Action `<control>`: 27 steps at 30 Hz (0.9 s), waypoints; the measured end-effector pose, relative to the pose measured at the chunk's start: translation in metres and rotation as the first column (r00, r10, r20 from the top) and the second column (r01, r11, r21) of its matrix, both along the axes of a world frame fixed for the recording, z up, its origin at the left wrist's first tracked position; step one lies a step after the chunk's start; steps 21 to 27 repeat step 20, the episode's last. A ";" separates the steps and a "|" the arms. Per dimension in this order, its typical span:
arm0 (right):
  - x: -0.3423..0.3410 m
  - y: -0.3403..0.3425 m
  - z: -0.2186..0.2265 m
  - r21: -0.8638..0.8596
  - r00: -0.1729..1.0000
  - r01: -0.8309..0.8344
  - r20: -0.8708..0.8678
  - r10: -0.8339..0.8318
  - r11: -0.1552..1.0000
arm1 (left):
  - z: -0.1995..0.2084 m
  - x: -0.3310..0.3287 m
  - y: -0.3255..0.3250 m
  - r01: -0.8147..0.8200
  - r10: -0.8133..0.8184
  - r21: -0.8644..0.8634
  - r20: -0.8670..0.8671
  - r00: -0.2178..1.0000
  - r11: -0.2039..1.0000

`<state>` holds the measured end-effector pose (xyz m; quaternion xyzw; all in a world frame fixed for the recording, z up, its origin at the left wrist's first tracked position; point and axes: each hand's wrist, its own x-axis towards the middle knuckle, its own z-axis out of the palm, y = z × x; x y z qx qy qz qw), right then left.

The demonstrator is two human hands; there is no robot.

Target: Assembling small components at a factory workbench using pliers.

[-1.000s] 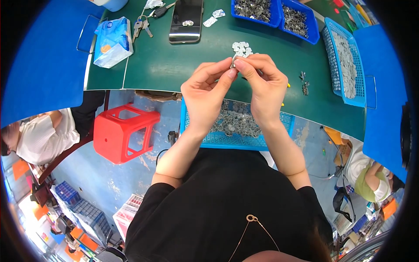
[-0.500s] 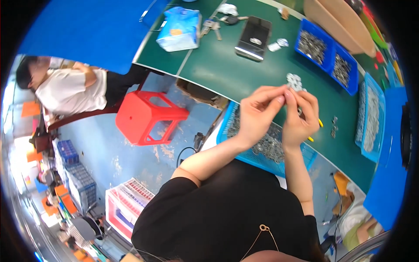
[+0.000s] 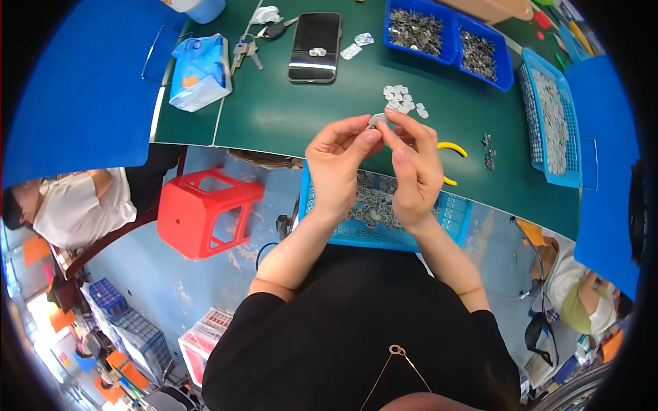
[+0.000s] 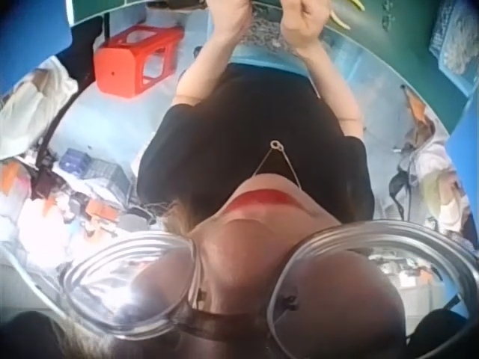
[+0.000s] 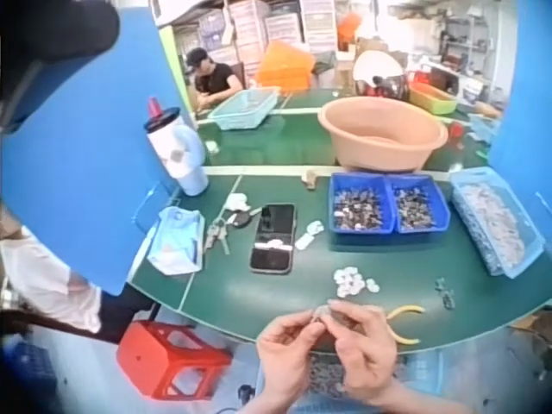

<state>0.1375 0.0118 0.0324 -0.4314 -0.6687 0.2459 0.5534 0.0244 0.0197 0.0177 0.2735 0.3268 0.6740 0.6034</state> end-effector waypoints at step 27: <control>0.014 0.002 -0.002 -0.377 0.762 -0.195 -0.640 -0.102 0.906 | -0.011 0.003 -0.004 0.128 -0.131 -0.024 -0.193 0.973 0.991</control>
